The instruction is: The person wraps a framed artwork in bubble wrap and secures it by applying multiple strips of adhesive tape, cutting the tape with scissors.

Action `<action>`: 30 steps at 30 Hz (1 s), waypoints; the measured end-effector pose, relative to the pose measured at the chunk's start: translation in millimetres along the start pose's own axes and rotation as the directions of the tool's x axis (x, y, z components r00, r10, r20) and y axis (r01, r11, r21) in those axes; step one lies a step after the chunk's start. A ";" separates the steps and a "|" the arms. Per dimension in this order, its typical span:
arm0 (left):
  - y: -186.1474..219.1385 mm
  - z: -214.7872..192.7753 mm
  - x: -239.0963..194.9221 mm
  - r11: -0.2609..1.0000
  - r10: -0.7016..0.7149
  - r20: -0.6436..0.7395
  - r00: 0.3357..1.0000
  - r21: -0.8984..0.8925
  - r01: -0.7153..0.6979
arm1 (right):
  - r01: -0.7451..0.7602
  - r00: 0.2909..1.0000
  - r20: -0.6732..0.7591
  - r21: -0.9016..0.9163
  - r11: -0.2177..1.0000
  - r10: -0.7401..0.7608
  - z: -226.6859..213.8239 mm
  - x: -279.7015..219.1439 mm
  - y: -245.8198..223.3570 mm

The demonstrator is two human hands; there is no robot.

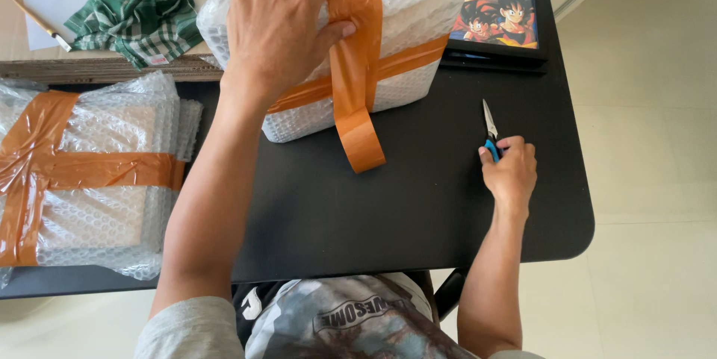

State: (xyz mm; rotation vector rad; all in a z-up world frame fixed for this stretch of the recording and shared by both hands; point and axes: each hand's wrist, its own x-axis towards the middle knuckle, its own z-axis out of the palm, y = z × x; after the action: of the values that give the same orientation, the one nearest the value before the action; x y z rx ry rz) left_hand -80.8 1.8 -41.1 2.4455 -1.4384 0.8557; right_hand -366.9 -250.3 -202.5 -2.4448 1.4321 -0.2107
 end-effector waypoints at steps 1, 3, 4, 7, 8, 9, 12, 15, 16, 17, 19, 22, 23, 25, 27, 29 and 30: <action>-1.4 -1.7 -0.8 1.000 0.021 0.003 1.000 -0.001 -0.021 | -0.030 0.999 0.038 0.110 0.993 0.026 -5.1 -2.9 -2.0; -2.5 -4.1 -2.2 0.999 0.025 0.026 0.999 -0.035 -0.024 | -0.062 0.993 0.105 0.065 0.996 0.055 -11.1 4.9 10.6; -3.4 -5.7 -2.7 0.997 0.032 0.045 0.998 -0.070 -0.029 | -0.093 0.982 0.166 0.016 0.996 0.089 -14.3 9.4 16.3; -4.8 -10.1 -5.8 0.985 0.079 -0.005 0.997 -0.155 -0.078 | -0.140 0.958 0.255 0.005 0.990 0.134 -27.8 10.6 9.1; -4.6 -13.6 -8.1 0.985 0.076 -0.009 0.997 -0.156 -0.076 | -0.138 0.959 0.252 0.003 0.990 0.132 -31.0 10.0 9.5; -5.5 -17.6 -9.9 0.976 0.091 -0.023 0.996 -0.197 -0.094 | -0.070 0.963 0.264 0.063 0.996 0.051 -34.3 10.8 8.4; -5.9 -20.7 -16.0 0.986 0.144 -0.074 0.987 -0.073 -0.149 | 0.024 0.931 0.313 0.461 0.887 -0.188 -55.8 3.8 -10.2; -1.9 -18.4 -22.1 0.975 0.185 -0.150 0.971 0.155 -0.161 | 0.076 0.821 0.249 0.845 0.530 -0.514 -69.5 1.0 -37.7; 0.8 -17.5 -23.4 0.966 0.187 -0.196 0.963 0.216 -0.143 | 0.114 0.732 0.171 0.924 0.365 -0.660 -72.2 1.7 -46.3; 2.2 -15.1 -25.0 0.965 0.185 -0.202 0.962 0.223 -0.139 | 0.121 0.728 0.164 0.925 0.361 -0.666 -77.3 6.3 -58.8; 5.3 -10.1 -28.0 0.964 0.145 -0.123 0.982 0.243 -0.112 | 0.236 0.573 0.274 0.847 0.476 -0.772 -88.3 15.1 -83.7; 12.9 -1.4 -36.7 0.942 0.148 -0.137 0.979 0.320 -0.098 | 0.259 0.430 0.372 0.822 0.507 -0.823 -86.7 40.0 -102.8; 12.8 -1.6 -37.1 0.940 0.144 -0.141 0.979 0.328 -0.091 | 0.267 0.423 0.368 0.823 0.502 -0.828 -92.1 42.5 -110.9; 12.6 -1.1 -38.7 0.946 0.168 -0.185 0.968 0.306 -0.105 | 0.548 0.385 0.394 0.631 0.550 -0.835 -101.5 46.5 -126.5; 10.6 2.0 -39.6 0.944 0.174 -0.185 0.967 0.312 -0.110 | 0.576 0.364 0.411 0.606 0.548 -0.836 -102.5 47.8 -137.5; 8.6 6.5 -40.5 0.943 0.183 -0.183 0.966 0.311 -0.120 | 0.598 0.350 0.431 0.581 0.553 -0.832 -104.0 48.4 -145.9; 6.9 8.8 -41.1 0.952 0.181 -0.164 0.970 0.277 -0.131 | 0.594 0.341 0.434 0.587 0.549 -0.834 -104.9 48.6 -149.7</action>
State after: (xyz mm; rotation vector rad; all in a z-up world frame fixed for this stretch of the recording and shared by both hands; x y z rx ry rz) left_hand -98.2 25.0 -72.2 2.3699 -1.5510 1.3556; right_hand -248.1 -243.0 -55.5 -2.2832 -0.1139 0.2532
